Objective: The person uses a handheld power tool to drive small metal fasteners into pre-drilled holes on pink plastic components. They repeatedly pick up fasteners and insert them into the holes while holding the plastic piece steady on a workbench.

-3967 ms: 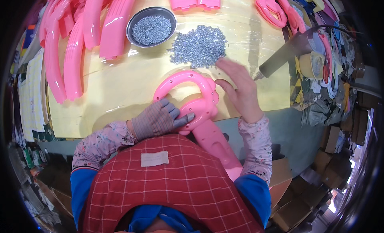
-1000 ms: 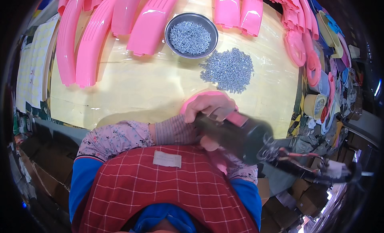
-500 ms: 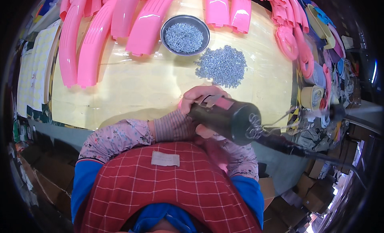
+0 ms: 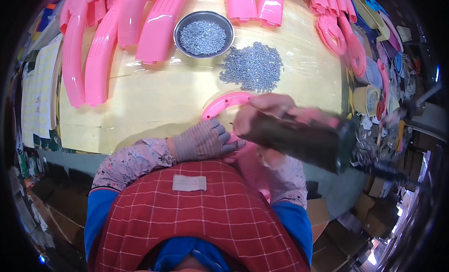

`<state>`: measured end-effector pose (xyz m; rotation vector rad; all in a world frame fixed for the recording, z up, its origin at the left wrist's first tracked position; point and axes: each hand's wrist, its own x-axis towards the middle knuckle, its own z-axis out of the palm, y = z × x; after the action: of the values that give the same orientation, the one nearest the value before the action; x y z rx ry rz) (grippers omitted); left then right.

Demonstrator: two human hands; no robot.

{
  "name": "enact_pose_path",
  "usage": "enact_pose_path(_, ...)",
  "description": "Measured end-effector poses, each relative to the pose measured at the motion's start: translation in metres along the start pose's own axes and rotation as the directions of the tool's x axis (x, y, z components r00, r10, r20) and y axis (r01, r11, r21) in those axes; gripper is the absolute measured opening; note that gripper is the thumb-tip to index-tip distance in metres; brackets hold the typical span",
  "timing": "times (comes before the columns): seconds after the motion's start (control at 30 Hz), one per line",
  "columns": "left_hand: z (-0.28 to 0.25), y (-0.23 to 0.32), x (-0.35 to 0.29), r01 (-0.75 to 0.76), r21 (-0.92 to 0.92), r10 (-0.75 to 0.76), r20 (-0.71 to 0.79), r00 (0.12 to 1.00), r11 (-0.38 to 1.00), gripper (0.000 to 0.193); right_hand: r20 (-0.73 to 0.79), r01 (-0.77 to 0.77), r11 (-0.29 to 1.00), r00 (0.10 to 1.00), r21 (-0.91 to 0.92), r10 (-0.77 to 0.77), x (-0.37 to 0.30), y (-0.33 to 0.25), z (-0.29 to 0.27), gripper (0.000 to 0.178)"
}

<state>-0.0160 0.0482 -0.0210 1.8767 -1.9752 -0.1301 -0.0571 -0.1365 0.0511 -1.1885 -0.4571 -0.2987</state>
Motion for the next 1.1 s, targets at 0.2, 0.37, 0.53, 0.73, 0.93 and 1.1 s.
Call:
enact_pose_path(0.2,0.012,-0.001,-0.002,-0.001,0.083,0.004,-0.036,0.999,0.997,0.038,-0.176,-0.133,0.981,0.978,-0.139,0.108,-0.04,-0.026,-0.006,0.083)
enact_pose_path(0.37,0.012,-0.001,-0.001,-0.012,0.11,0.014,-0.014,1.0,0.994,0.039,-0.237,-0.193,0.97,0.959,-0.15,0.154,-0.048,-0.025,-0.001,0.084)
enact_pose_path(0.53,0.011,-0.002,-0.001,-0.014,0.08,0.015,-0.006,1.0,0.997,0.04,-0.256,-0.175,0.97,0.958,-0.167,0.129,-0.05,-0.023,0.0,0.085)
enact_pose_path(0.73,0.01,-0.002,0.0,-0.006,0.078,0.006,-0.006,1.0,0.997,0.038,-0.2,-0.123,0.98,0.976,-0.153,0.091,-0.049,-0.02,-0.003,0.085)
enact_pose_path(0.93,0.013,-0.003,0.001,0.004,0.021,-0.004,-0.026,1.0,1.0,0.035,-0.228,-0.158,0.973,0.967,-0.168,0.118,-0.052,-0.022,-0.001,0.083)
enact_pose_path(1.1,0.01,-0.004,0.001,0.005,0.006,-0.005,-0.019,1.0,1.0,0.034,-0.252,-0.174,0.974,0.959,-0.146,0.133,-0.053,-0.019,-0.001,0.082)
